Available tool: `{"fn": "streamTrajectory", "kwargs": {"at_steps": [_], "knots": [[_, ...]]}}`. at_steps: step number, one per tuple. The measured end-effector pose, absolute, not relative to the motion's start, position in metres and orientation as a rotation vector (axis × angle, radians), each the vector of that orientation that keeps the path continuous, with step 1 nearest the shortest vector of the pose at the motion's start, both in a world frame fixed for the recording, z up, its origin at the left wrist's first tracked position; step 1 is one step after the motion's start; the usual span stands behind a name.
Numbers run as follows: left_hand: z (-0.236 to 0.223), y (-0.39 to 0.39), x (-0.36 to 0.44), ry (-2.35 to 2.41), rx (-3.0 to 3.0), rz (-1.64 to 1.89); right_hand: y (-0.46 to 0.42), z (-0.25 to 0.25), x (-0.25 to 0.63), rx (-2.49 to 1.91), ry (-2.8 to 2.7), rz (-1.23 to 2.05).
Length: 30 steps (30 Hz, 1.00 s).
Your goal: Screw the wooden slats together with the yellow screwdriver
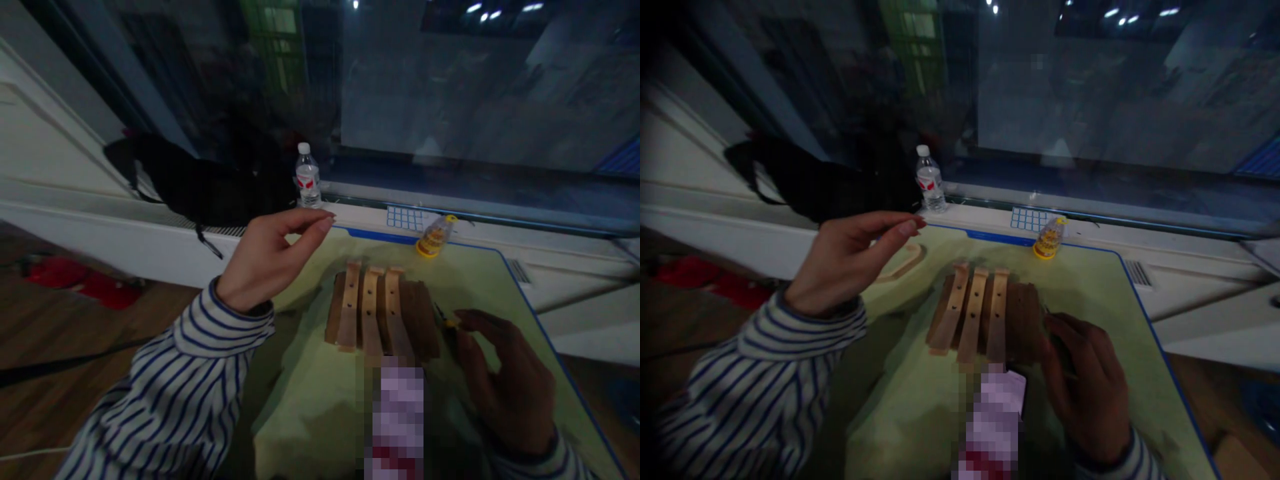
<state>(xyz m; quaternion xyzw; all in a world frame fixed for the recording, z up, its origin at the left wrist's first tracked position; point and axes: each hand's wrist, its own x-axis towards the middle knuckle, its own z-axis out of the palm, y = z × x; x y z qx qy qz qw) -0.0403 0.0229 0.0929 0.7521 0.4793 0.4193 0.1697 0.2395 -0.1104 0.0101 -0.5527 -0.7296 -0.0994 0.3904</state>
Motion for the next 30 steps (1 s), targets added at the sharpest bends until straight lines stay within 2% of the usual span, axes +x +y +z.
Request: {"fn": "streamTrajectory", "kwargs": {"at_steps": [7, 15, 23, 30], "knots": [[0.074, 0.000, -0.090, 1.454, 2.143, 1.191, -0.124, 0.037, 0.214, -1.247, -1.993, -0.298], [0.033, -0.020, -0.133, 1.511, 2.134, 0.893, -0.129, 0.061, 0.151, -0.931, -2.238, -0.250], [-0.012, -0.013, -0.136, 1.517, 2.312, 0.475, -0.111, 0.046, 0.092, -1.193, -2.560, -0.145], [-0.035, -0.008, -0.125, 1.446, 2.353, 0.489, -0.093, 0.014, 0.056, -1.401, -2.850, -0.116]]}}
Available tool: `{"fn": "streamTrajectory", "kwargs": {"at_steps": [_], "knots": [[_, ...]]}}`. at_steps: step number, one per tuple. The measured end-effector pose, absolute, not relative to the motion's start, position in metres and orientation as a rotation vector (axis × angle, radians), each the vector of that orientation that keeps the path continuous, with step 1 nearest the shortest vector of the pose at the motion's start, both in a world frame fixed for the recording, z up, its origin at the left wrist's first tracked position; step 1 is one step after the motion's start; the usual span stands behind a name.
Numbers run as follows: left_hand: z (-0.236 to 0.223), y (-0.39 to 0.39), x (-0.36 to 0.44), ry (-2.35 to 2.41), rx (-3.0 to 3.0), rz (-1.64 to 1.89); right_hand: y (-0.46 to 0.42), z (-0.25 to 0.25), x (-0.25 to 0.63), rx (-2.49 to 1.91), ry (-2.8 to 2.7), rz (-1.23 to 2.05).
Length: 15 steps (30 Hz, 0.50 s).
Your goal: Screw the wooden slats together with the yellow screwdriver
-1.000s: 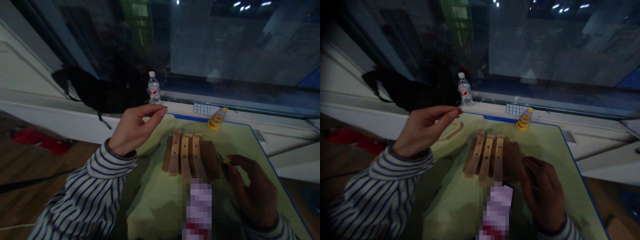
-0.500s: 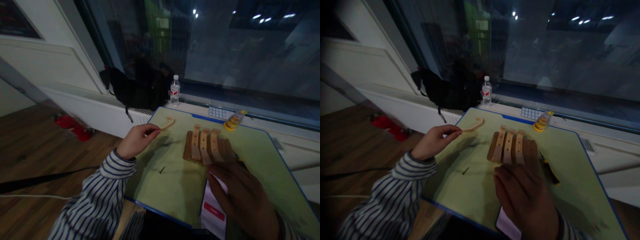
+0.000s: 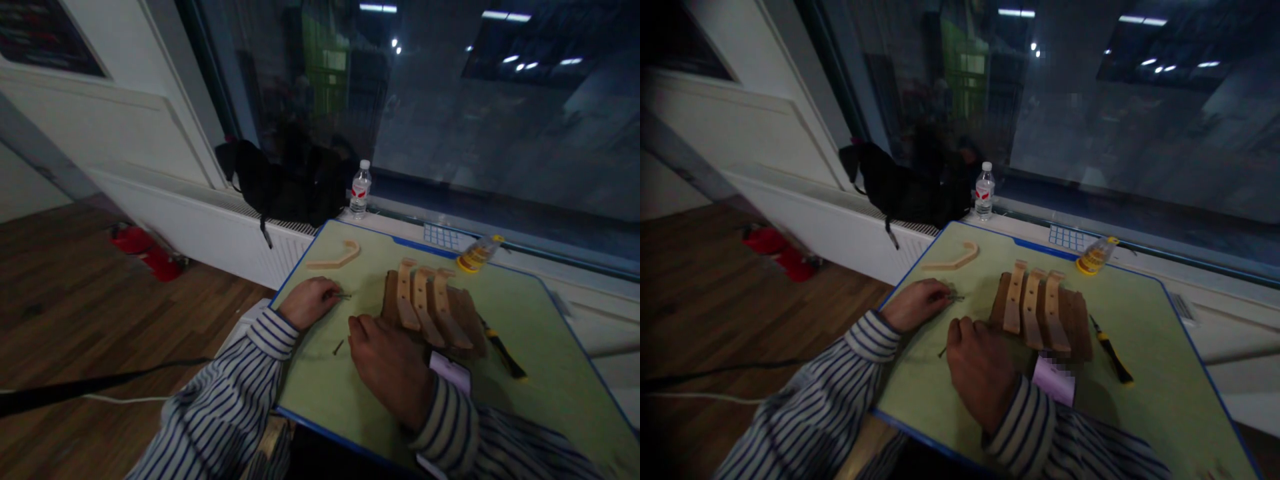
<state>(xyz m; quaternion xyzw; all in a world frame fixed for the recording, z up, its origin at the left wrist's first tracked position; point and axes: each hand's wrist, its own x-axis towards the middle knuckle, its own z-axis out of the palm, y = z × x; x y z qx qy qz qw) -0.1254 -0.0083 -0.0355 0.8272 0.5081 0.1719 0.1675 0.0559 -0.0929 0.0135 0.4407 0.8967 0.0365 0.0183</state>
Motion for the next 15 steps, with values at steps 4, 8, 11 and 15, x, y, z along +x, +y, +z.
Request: {"fn": "streamTrajectory", "kwargs": {"at_steps": [4, 8, 11, 15], "knots": [[-0.047, -0.006, -0.121, 1.415, 2.356, 0.506, -0.078, 0.003, 0.048, 1.442, 2.707, 0.102], [-0.054, -0.003, -0.120, 1.400, 2.349, 0.525, -0.067, -0.001, 0.045, 1.481, 2.661, 0.120], [-0.055, -0.003, -0.120, 1.378, 2.345, 0.528, -0.065, -0.003, 0.042, 1.478, 2.648, 0.118], [-0.054, -0.003, -0.121, 1.363, 2.340, 0.532, -0.066, -0.004, 0.040, 1.469, 2.655, 0.103]]}}
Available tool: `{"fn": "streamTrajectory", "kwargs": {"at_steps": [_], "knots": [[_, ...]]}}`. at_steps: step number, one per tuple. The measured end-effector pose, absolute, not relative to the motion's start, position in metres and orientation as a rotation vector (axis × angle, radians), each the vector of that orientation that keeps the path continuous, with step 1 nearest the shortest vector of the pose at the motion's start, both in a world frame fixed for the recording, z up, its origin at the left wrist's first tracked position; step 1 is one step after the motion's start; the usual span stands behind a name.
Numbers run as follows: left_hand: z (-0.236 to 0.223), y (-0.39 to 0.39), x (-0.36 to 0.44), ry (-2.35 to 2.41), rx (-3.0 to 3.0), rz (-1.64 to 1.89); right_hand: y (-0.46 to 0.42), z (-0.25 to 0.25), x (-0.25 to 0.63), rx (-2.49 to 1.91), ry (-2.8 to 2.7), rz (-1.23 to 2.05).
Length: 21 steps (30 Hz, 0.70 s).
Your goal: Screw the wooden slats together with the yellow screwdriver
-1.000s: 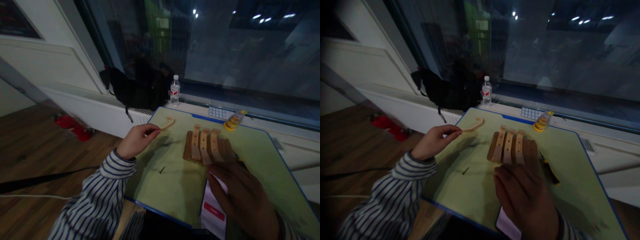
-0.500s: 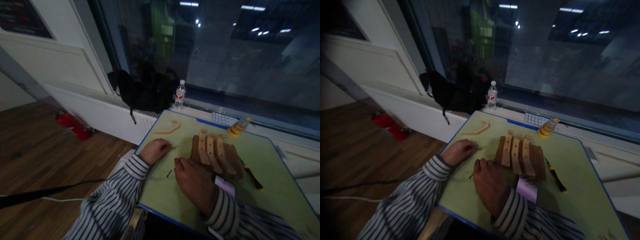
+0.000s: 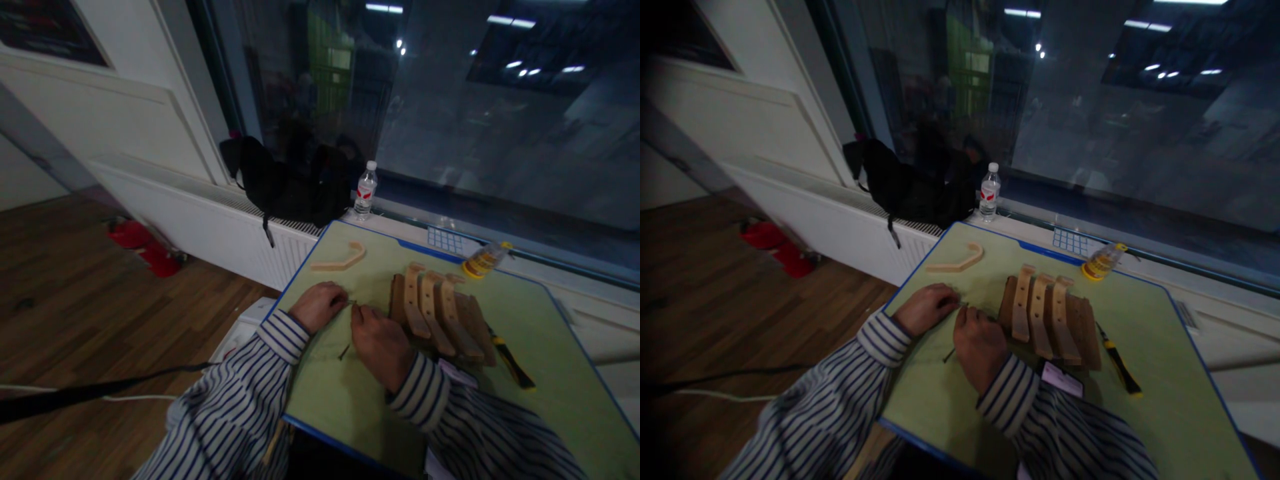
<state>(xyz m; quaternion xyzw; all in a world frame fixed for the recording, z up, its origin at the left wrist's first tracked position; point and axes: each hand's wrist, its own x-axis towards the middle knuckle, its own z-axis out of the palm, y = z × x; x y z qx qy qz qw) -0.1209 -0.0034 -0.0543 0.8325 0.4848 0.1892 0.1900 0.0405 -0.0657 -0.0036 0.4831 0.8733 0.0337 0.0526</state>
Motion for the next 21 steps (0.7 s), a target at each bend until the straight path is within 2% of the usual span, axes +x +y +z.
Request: {"fn": "streamTrajectory", "kwargs": {"at_steps": [21], "knots": [[-0.046, -0.009, -0.126, 1.374, 2.253, 0.619, -0.074, 0.006, 0.045, 1.491, 2.711, 0.121]]}}
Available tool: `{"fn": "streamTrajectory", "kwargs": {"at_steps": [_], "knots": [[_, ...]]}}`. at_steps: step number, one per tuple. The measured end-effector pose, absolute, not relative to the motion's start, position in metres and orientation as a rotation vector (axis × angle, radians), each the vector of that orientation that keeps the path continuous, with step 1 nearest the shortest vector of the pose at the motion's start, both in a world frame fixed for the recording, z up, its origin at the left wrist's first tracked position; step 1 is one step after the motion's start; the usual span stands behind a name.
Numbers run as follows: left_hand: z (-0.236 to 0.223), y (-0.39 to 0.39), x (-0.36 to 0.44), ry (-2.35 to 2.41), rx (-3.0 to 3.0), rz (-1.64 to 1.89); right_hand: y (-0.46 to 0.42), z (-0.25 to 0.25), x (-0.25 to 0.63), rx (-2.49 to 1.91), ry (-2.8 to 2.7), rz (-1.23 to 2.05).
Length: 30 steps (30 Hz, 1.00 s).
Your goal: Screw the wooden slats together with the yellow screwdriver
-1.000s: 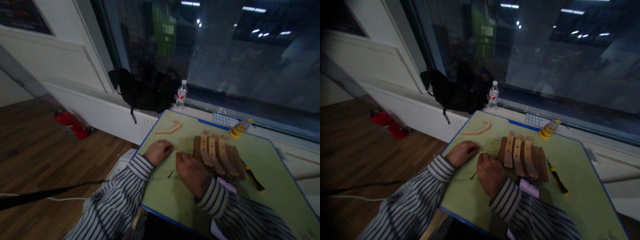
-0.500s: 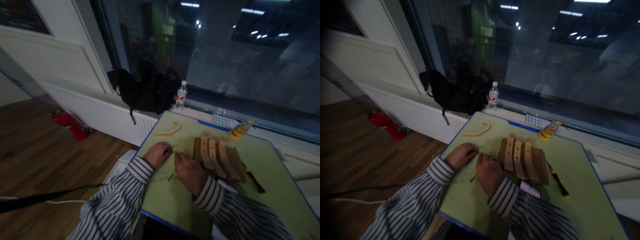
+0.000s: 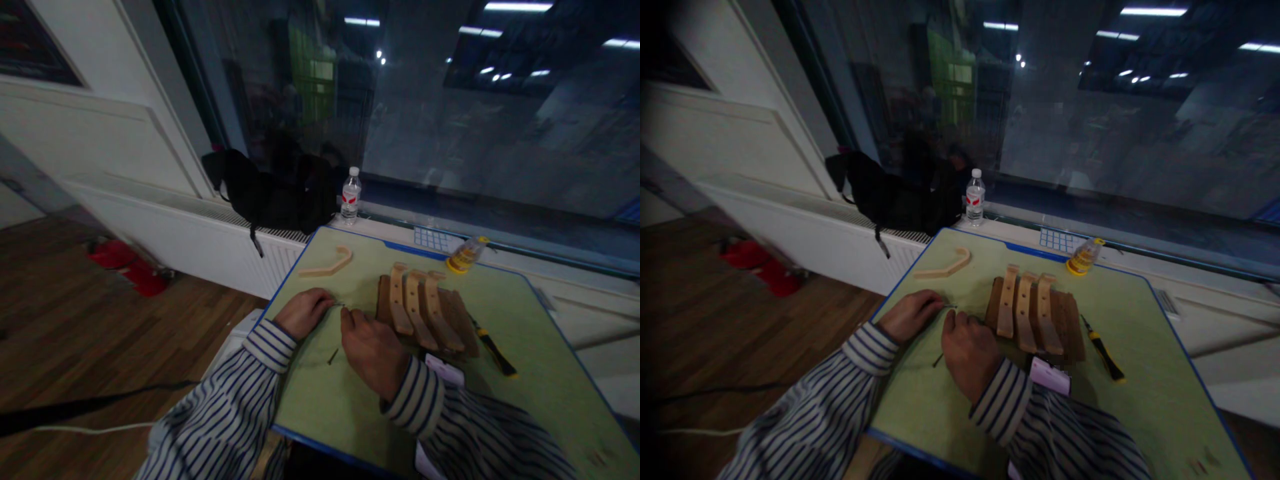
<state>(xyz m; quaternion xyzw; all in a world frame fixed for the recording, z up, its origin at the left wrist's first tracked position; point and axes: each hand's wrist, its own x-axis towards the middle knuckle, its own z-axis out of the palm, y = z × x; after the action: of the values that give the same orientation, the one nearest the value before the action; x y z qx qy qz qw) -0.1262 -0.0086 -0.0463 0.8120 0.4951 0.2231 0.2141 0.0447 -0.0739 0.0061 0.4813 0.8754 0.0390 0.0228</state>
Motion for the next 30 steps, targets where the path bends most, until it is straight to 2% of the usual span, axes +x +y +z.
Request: {"fn": "streamTrajectory", "kwargs": {"at_steps": [15, 23, 27, 30], "knots": [[0.024, -0.030, -0.093, 1.058, 2.133, 0.922, -0.090, 0.062, 0.072, 1.676, 2.807, 0.385], [0.041, -0.026, -0.055, 0.944, 2.183, 0.961, -0.089, 0.074, 0.109, 1.805, 2.807, 0.493], [0.049, -0.021, -0.035, 0.879, 2.178, 1.011, -0.084, 0.075, 0.132, 1.868, 2.858, 0.428], [0.055, -0.013, -0.022, 0.858, 2.125, 1.061, -0.072, 0.069, 0.161, 1.972, 2.972, 0.264]]}}
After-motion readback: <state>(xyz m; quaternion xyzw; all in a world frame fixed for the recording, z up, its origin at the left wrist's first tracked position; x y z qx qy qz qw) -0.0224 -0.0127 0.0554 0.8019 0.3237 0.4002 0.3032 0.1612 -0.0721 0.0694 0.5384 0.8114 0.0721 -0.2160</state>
